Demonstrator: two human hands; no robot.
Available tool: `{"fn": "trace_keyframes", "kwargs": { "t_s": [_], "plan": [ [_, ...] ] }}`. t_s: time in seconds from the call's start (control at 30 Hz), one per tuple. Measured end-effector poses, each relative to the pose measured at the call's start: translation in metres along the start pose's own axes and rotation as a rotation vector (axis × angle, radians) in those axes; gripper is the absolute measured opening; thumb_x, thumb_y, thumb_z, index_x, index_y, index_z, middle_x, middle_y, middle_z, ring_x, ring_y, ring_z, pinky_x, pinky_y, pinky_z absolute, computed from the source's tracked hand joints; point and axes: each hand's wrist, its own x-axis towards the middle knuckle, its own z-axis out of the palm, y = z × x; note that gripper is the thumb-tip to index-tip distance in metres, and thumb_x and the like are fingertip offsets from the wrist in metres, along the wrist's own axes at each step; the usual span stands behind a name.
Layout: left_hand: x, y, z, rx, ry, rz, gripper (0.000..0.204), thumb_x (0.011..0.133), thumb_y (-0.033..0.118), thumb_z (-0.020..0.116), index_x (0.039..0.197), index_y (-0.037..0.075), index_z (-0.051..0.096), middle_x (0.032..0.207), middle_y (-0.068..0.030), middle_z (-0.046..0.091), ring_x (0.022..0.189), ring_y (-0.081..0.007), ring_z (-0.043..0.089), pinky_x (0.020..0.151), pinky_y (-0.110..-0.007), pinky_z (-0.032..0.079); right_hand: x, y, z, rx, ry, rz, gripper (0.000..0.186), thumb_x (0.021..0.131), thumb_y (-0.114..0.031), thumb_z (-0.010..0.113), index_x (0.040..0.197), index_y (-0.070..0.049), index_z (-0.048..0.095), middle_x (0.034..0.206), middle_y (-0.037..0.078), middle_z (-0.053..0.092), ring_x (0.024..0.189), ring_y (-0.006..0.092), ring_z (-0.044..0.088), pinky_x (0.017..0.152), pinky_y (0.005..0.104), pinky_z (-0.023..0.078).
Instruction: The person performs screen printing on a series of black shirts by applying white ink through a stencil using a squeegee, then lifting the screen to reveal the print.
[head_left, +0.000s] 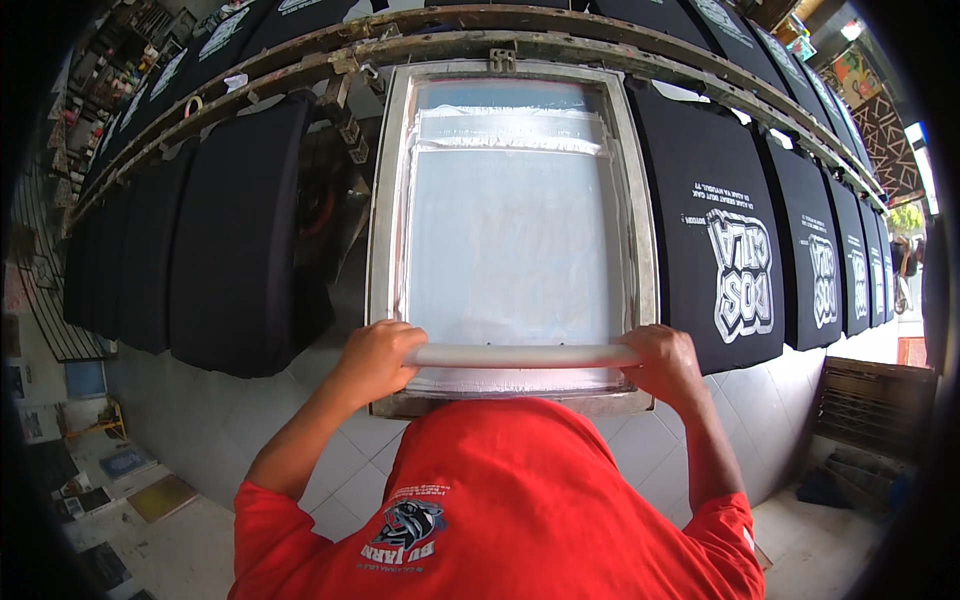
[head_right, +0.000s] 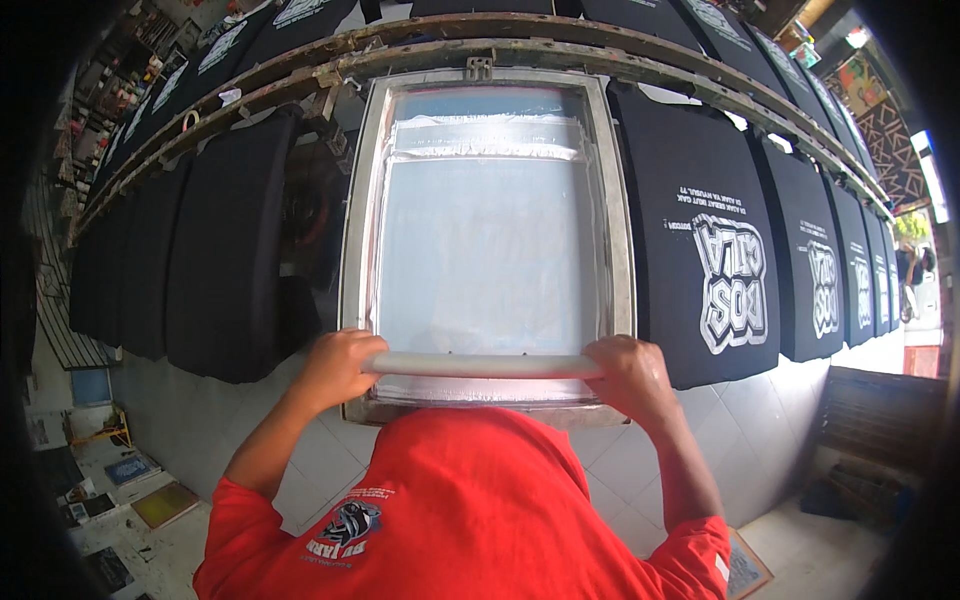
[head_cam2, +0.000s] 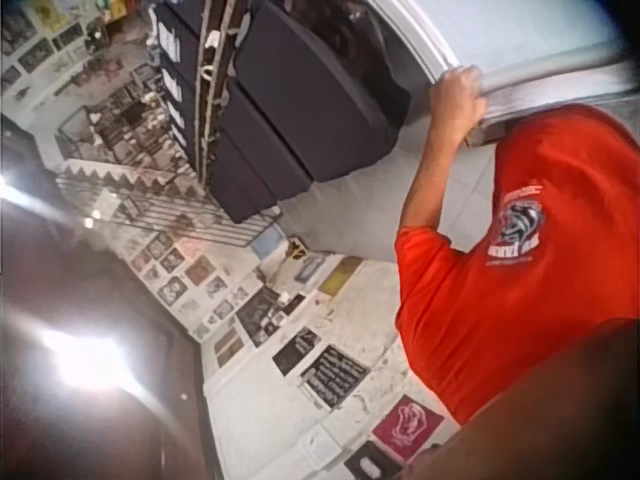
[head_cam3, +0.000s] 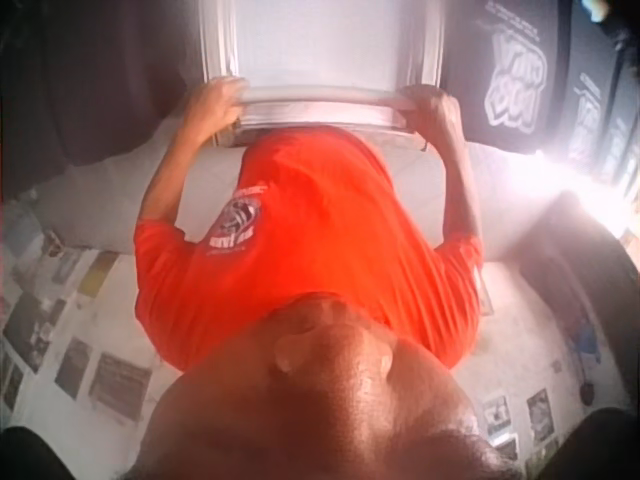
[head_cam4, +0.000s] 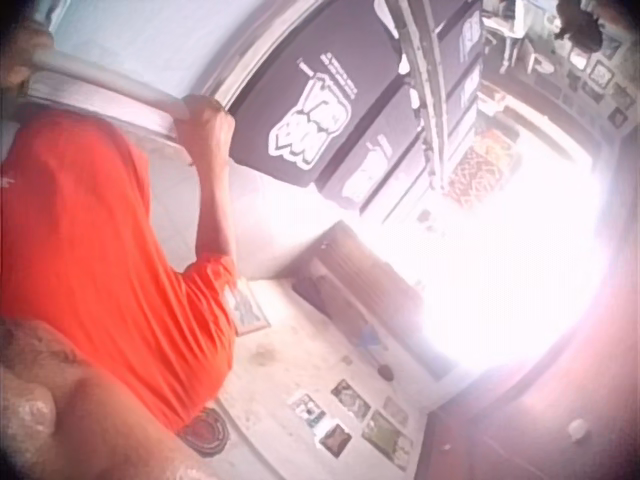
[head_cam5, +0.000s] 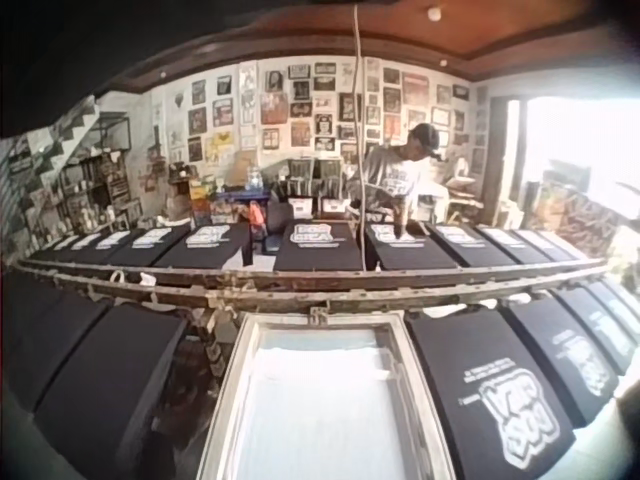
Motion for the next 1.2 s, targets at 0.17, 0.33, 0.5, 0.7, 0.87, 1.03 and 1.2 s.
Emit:
{"fn": "trace_keyframes", "kwargs": {
  "t_s": [0.17,0.33,0.5,0.7,0.87,1.03,1.2],
  "plan": [
    [0.064,-0.009,-0.055,0.141,0.157,0.076,0.025,0.073,0.010,0.073,0.097,0.007,0.069,0.092,-0.0128,0.069,0.088,-0.0342,0.066,0.076,-0.044,0.054,0.072,0.033,-0.034,-0.060,0.103,0.001,0.022,0.069,-0.018,0.080,0.088,-0.010,0.073,0.084,0.009,0.071,0.079,0.0294,0.069,0.071,0.0409,0.056],
    [0.185,-0.054,-0.097,0.134,0.356,0.067,0.032,0.074,0.015,0.076,0.104,0.005,0.070,0.097,-0.0212,0.069,0.091,-0.0389,0.067,0.081,-0.045,0.053,0.207,0.083,-0.056,-0.207,0.182,0.051,0.021,0.075,-0.023,0.077,0.092,-0.012,0.072,0.082,0.013,0.070,0.079,0.0334,0.069,0.072,0.0433,0.055],
    [0.273,-0.109,-0.103,0.125,0.409,0.103,0.037,0.074,0.014,0.076,0.110,0.005,0.070,0.101,-0.0223,0.069,0.096,-0.0400,0.066,0.084,-0.045,0.052,0.295,0.121,-0.048,-0.224,0.195,0.057,0.031,0.073,-0.022,0.079,0.101,-0.012,0.071,0.088,0.015,0.072,0.086,0.0355,0.069,0.078,0.0442,0.055],
    [0.291,-0.124,-0.078,0.080,0.308,0.085,0.034,0.073,0.013,0.075,0.106,0.004,0.069,0.103,-0.0201,0.068,0.097,-0.0388,0.065,0.083,-0.045,0.052,0.296,0.141,-0.017,-0.179,0.204,0.089,0.031,0.072,-0.022,0.079,0.100,-0.014,0.071,0.089,0.013,0.072,0.088,0.0358,0.068,0.079,0.0440,0.054],
    [0.255,-0.115,-0.049,0.170,0.346,0.069,0.030,0.071,0.009,0.074,0.099,0.004,0.068,0.097,-0.0183,0.067,0.093,-0.0387,0.065,0.082,-0.046,0.052,0.251,0.123,-0.001,-0.154,0.161,0.128,0.026,0.071,-0.017,0.076,0.096,-0.015,0.070,0.092,0.011,0.072,0.090,0.0344,0.068,0.079,0.0436,0.054],
    [0.146,-0.071,0.001,0.159,0.325,0.026,0.034,0.066,0.003,0.071,0.100,0.007,0.068,0.100,-0.0149,0.065,0.098,-0.0373,0.062,0.083,-0.044,0.053,0.142,0.097,0.034,-0.223,0.217,0.033,0.031,0.069,-0.014,0.076,0.099,-0.012,0.068,0.098,0.006,0.069,0.096,0.0281,0.066,0.082,0.0410,0.054],
    [-0.001,-0.012,0.063,0.193,0.337,-0.004,0.044,0.063,-0.001,0.075,0.105,0.008,0.066,0.100,-0.0094,0.064,0.101,-0.0302,0.061,0.084,-0.041,0.053,-0.001,0.036,0.058,-0.126,0.219,-0.033,0.032,0.063,-0.012,0.078,0.094,-0.010,0.069,0.095,0.005,0.069,0.086,0.0276,0.065,0.074,0.0396,0.055]
  ]
}}
